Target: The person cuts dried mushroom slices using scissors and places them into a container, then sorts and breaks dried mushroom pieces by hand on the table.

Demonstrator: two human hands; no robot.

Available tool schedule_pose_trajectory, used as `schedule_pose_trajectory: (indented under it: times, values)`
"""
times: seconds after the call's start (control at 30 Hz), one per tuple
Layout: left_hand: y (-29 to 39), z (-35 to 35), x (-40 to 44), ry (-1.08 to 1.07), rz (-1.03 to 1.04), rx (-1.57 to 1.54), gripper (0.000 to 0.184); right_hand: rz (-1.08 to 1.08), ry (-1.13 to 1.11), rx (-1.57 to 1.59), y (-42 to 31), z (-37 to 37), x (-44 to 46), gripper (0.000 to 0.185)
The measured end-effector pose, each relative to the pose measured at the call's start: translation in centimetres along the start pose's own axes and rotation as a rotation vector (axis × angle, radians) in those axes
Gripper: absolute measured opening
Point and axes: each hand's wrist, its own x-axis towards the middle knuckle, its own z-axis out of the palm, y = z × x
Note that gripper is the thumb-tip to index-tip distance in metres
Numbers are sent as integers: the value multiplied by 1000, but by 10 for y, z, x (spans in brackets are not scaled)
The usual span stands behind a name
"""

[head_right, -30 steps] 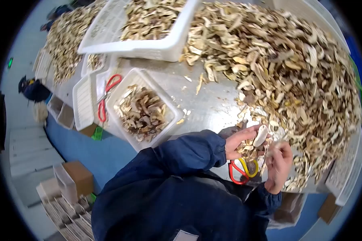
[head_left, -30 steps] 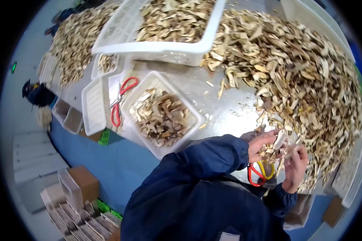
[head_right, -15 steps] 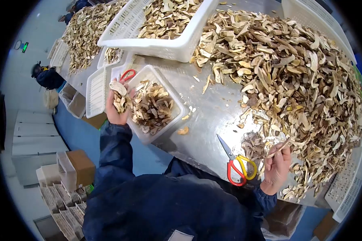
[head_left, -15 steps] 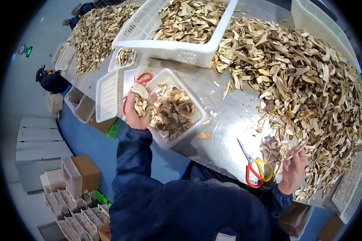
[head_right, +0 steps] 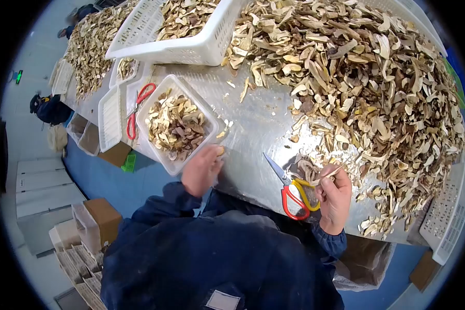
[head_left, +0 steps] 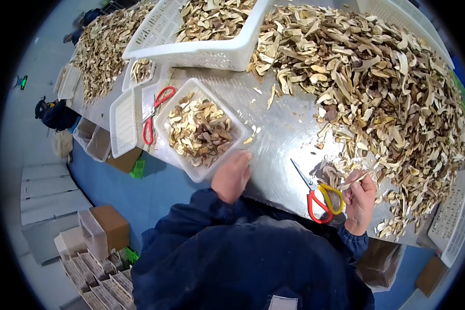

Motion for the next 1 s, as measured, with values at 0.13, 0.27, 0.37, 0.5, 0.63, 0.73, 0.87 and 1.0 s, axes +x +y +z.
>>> schedule_pose_trajectory:
  times: [0.13, 0.27, 0.37, 0.5, 0.63, 0.73, 0.87, 1.0]
  values:
    - [1, 21, -12, 76, -33, 24, 33, -8, -17, 28, 2, -4, -2, 17]
    - [2, 15, -14, -73, -183, 159, 27, -22, -54, 36, 4, -9, -5, 15]
    - [0, 4, -17, -47, -160, 157, 24, -1, -78, 41, 5, -5, -6, 14]
    - [9, -47, 0, 212, -160, 141, 20, 31, -68, 64, 7, 5, -11, 12]
    - [-34, -88, 4, 241, -213, 174, 15, 80, -104, 79, 17, 11, -13, 11]
    - [-51, -79, -9, 71, -347, 164, 13, 101, -118, 93, 20, 12, -16, 12]
    - [-67, -56, -20, 53, -381, 227, 15, 120, -127, 58, 20, 14, -15, 9]
    - [-80, -48, -24, 64, -299, 241, 15, 96, -45, 45, 22, 18, -12, 3]
